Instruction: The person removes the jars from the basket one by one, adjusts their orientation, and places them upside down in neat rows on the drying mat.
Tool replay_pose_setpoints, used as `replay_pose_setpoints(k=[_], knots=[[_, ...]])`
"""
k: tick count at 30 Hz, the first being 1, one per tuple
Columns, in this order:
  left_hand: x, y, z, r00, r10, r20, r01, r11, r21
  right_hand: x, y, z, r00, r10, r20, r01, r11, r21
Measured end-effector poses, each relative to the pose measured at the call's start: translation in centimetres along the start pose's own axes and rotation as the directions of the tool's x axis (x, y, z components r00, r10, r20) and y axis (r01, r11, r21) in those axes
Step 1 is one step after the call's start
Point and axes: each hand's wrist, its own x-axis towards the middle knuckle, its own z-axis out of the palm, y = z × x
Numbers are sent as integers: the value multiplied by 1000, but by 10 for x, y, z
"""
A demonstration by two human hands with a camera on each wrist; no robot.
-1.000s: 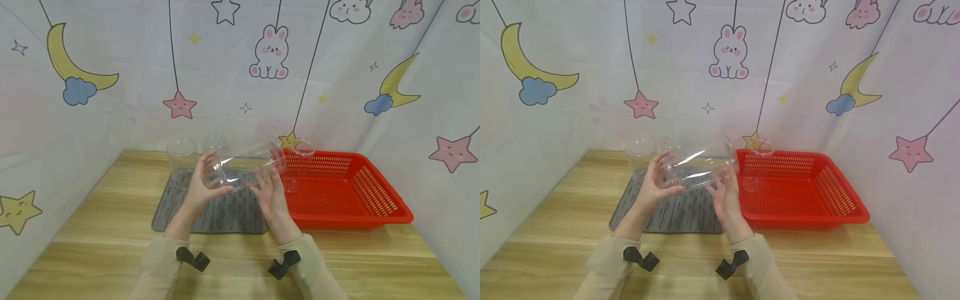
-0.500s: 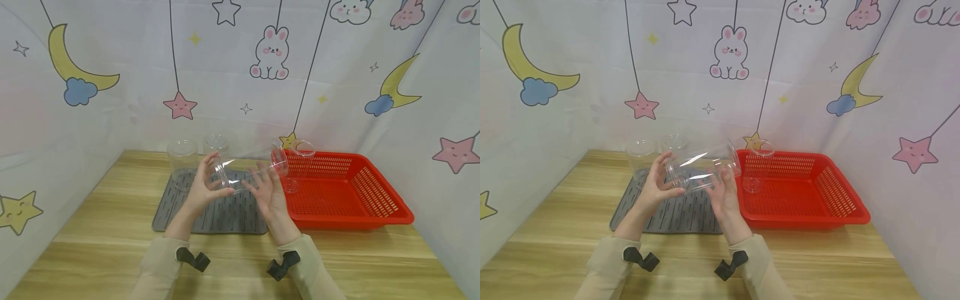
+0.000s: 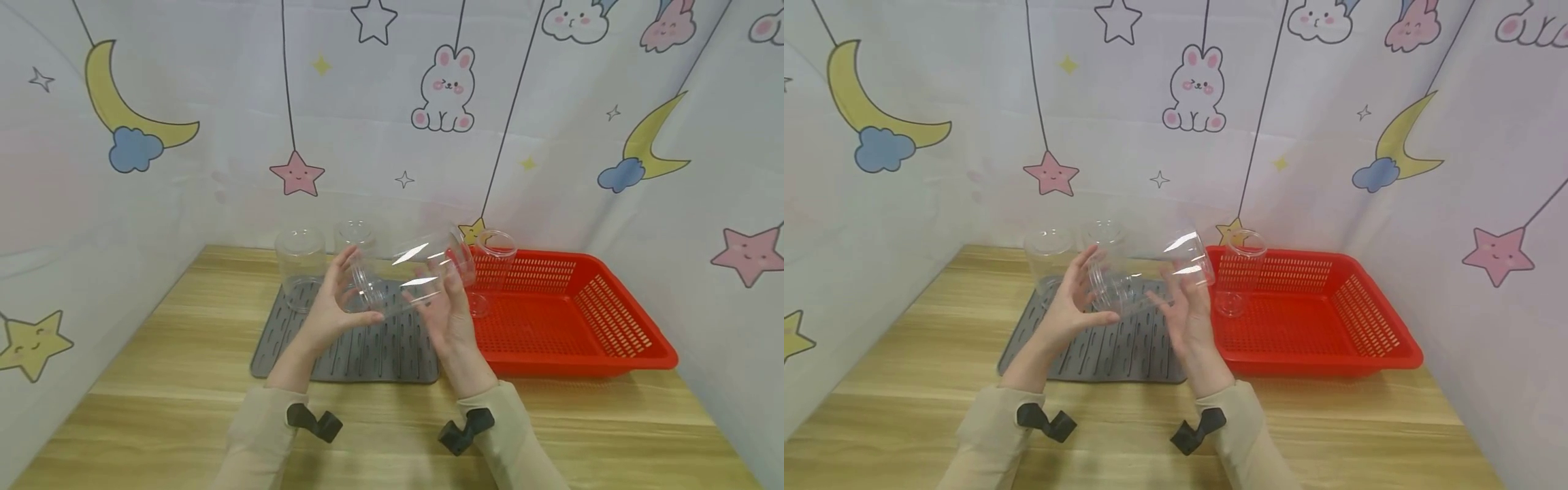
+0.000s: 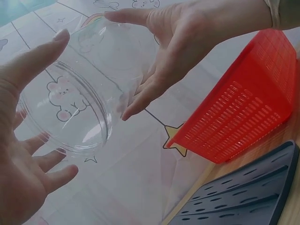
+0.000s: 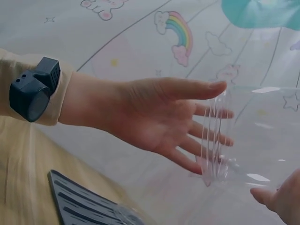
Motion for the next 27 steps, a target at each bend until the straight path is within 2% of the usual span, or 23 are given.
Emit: replay_pose_setpoints(k=[3,7,13,18,20,23,27], knots=[[0,1,-1,1000,24,-14,-25,1000,-16,1,-5,-1,999,-30,-13,30,1000,-7],[-1,2,-4,993,64,-104,-71,996,-61,3,-12,-2,997,-73,-25,73,997,3],[-2,4,-12,954,106,-282,-138,986,-97,8,-19,-7,982,-189,-26,183,974,-135],[-5,4,-24,930,112,-350,-162,980,-118,12,-19,-11,967,-256,-11,247,941,-233],[-5,3,-28,922,118,-370,-175,976,-127,15,-17,-12,958,-288,-5,276,924,-266],[-5,2,-34,905,123,-406,-193,972,-137,17,-13,-11,945,-326,-8,300,880,-368],[-7,0,-41,881,92,-463,-173,976,-134,19,-4,-9,939,-341,-44,270,810,-520]])
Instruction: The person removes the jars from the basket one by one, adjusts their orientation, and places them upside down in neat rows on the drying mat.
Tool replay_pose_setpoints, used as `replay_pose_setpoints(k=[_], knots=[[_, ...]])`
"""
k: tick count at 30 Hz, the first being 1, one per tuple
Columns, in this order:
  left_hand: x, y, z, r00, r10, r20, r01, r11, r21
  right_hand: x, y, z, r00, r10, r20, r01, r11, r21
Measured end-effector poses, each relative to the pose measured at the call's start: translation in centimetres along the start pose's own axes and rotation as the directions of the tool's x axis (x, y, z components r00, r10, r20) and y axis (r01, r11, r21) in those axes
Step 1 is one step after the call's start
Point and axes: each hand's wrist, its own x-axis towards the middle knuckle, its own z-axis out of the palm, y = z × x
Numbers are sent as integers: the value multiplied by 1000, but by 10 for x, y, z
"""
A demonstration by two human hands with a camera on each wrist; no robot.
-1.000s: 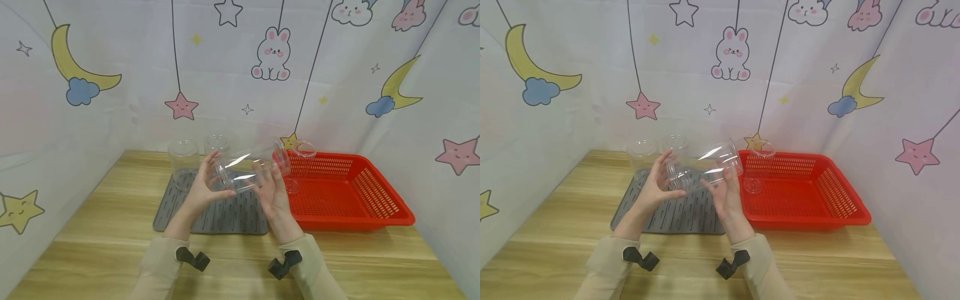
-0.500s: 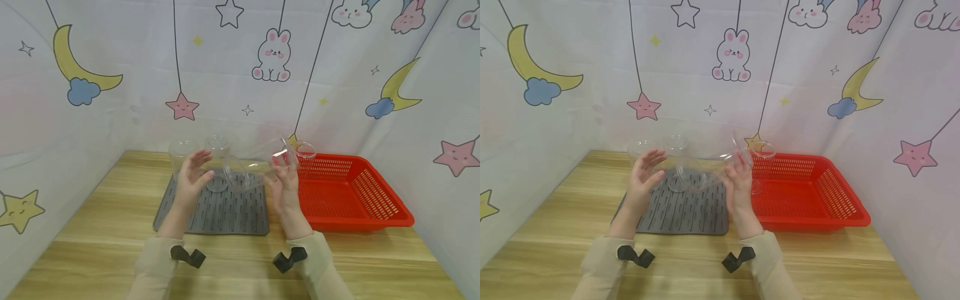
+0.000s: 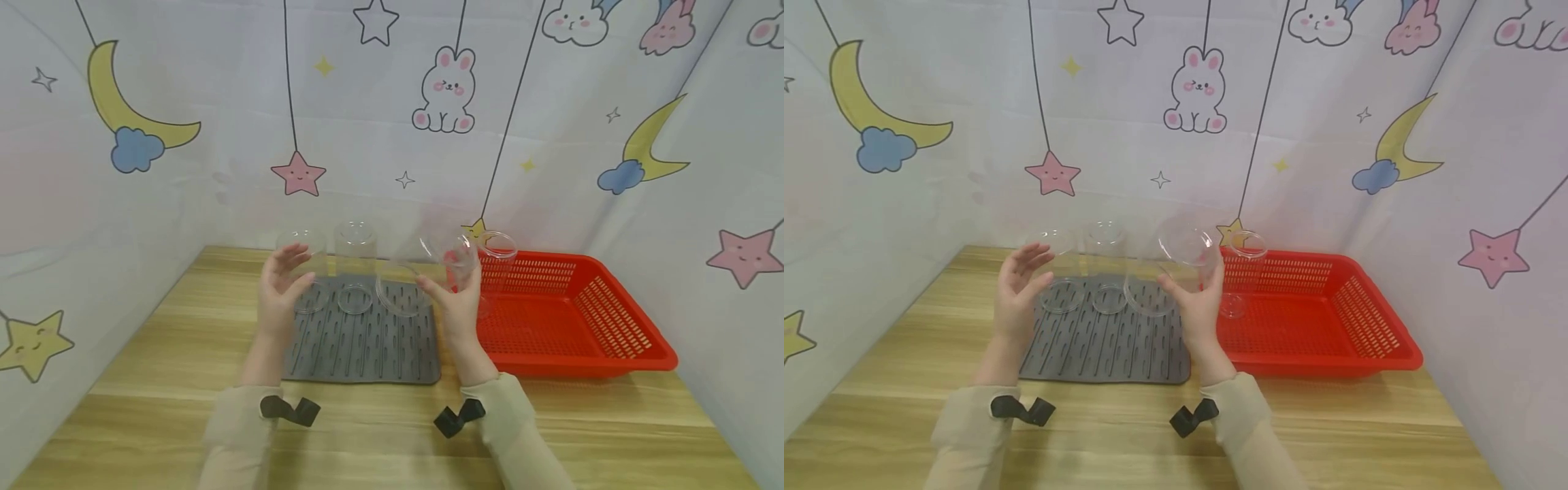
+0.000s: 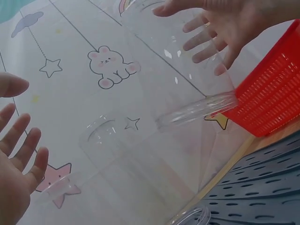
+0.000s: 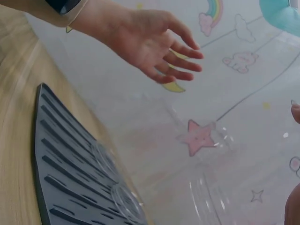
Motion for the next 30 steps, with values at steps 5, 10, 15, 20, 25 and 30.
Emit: replay_pose_setpoints(k=[5,10,15,20,25,30], knots=[[2,0,-11,996,-47,-71,49,998,37,-1,16,10,998,25,-55,-31,992,-122],[5,-3,-22,990,-72,-122,78,996,42,0,34,16,995,20,-94,-39,978,-207],[8,-6,-31,983,-114,-143,124,990,65,3,49,21,994,28,-110,-53,970,-236],[10,-8,-40,973,-143,-183,162,983,90,4,56,26,992,21,-125,-53,966,-254],[10,-7,-45,968,-153,-199,173,981,84,7,65,28,991,27,-135,-66,954,-292],[10,-7,-47,963,-157,-217,176,982,69,13,79,29,990,16,-141,-59,950,-305]])
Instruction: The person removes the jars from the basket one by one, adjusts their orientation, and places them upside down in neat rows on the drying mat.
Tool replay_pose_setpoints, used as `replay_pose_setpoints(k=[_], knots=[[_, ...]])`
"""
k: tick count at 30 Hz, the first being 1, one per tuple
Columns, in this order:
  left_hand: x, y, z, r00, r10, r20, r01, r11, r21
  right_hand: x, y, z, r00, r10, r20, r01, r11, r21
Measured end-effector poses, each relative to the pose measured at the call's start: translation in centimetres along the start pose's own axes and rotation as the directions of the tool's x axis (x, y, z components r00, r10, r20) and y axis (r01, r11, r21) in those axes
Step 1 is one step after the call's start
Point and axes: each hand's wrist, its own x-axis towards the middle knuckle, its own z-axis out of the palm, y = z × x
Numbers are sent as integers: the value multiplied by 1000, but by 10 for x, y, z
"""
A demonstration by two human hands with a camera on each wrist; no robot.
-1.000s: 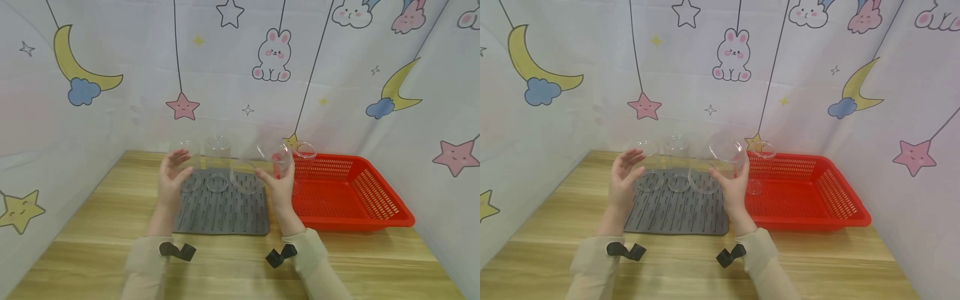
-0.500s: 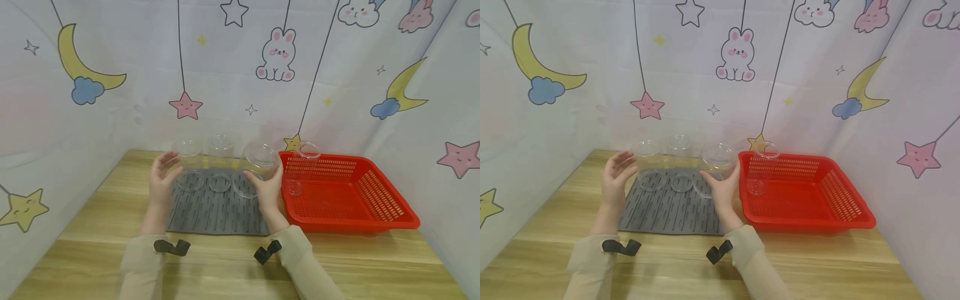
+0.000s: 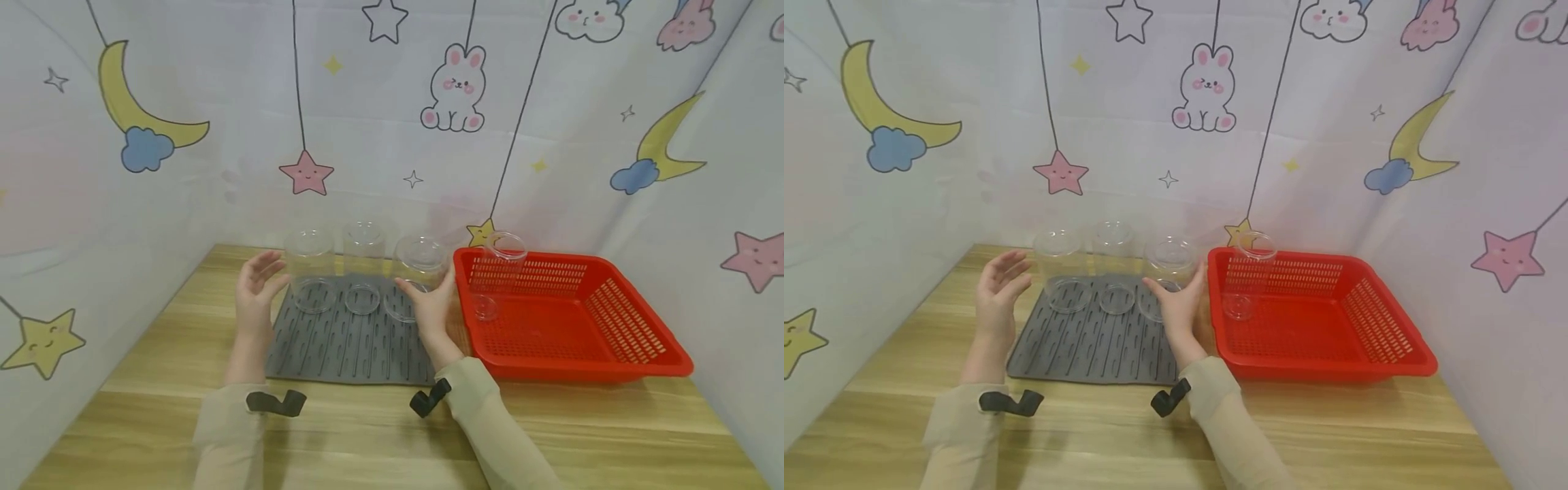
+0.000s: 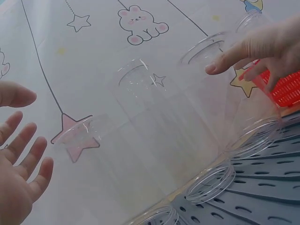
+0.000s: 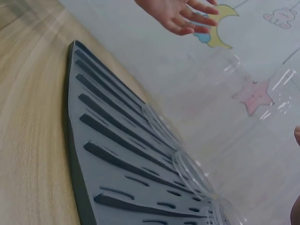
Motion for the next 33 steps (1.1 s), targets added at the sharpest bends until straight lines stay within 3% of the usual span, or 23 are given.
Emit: replay_pose_setpoints(k=[9,17,28,33], knots=[[0,-2,-5,1000,-23,-12,23,999,35,6,9,5,1000,13,9,-13,1000,-26],[1,-5,-8,999,-39,-22,40,998,51,9,12,5,996,69,52,-62,990,-127],[2,-4,-9,999,-36,-38,37,999,17,7,9,3,995,70,72,-63,993,-101],[2,-3,-9,999,-33,-42,34,999,15,-1,3,0,996,23,81,-18,998,-62]])
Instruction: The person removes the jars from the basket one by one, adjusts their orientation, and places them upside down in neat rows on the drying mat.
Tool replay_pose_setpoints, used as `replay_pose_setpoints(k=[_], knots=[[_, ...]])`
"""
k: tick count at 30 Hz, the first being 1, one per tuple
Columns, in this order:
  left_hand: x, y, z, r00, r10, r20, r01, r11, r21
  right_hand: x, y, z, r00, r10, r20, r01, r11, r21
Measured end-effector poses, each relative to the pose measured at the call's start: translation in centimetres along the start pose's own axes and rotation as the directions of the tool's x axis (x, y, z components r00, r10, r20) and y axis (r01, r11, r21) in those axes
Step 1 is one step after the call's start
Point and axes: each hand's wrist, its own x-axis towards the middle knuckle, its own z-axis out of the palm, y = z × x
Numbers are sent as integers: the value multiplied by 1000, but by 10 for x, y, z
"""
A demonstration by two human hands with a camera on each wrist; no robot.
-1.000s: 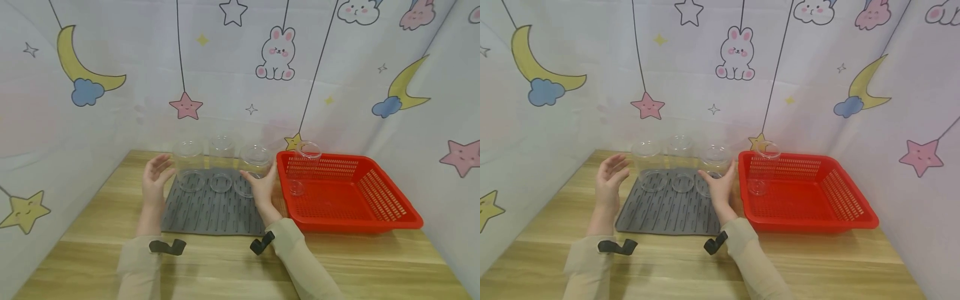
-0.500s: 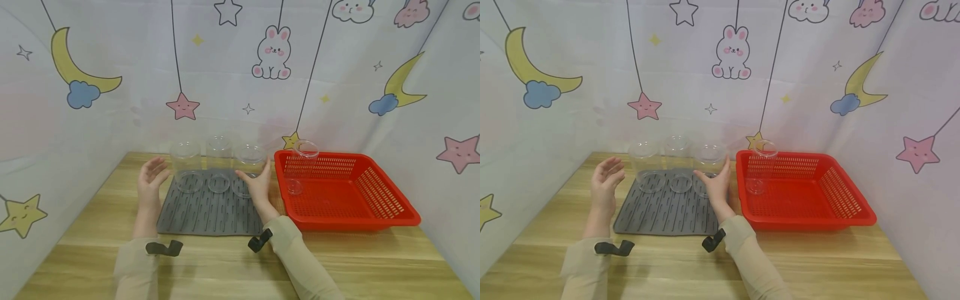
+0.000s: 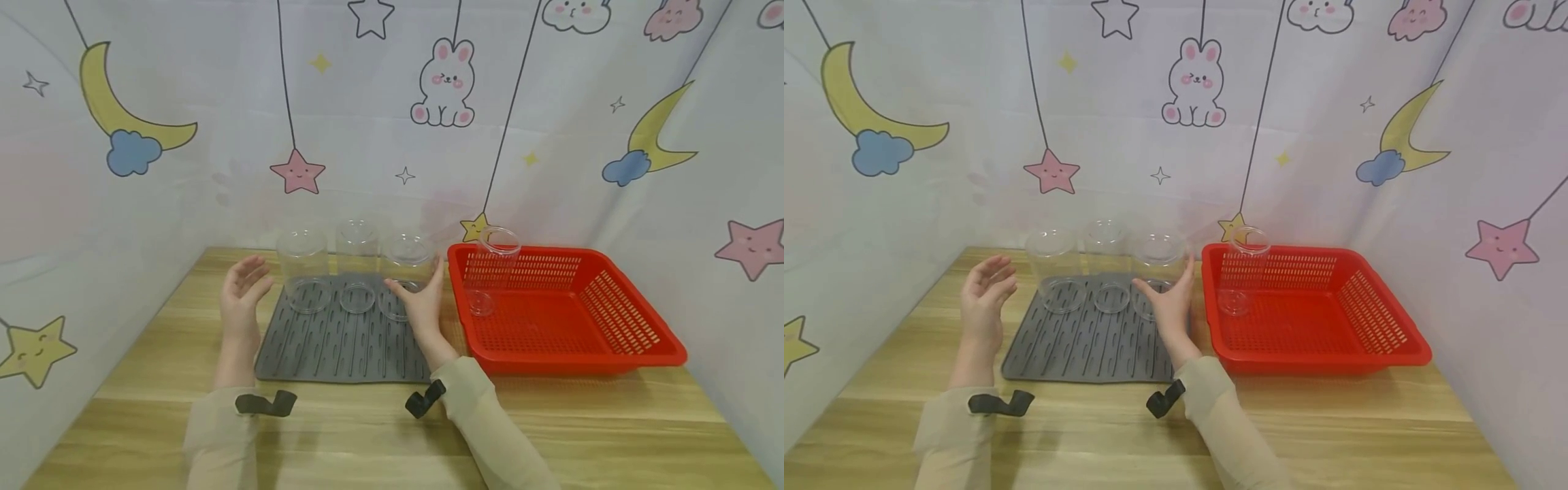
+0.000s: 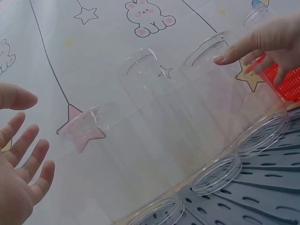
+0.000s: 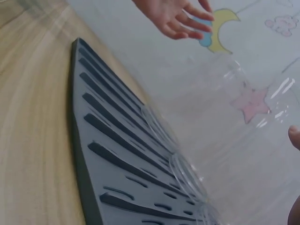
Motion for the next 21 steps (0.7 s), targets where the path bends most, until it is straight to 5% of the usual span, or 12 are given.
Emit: replay_pose_setpoints(k=[11,21], knots=[[0,0,0,1000,-6,16,6,1000,-1,-25,-38,-17,986,-161,47,162,987,1],[-1,-1,1,1000,-8,26,8,1000,5,-19,-81,-60,988,-133,83,144,980,-141]])
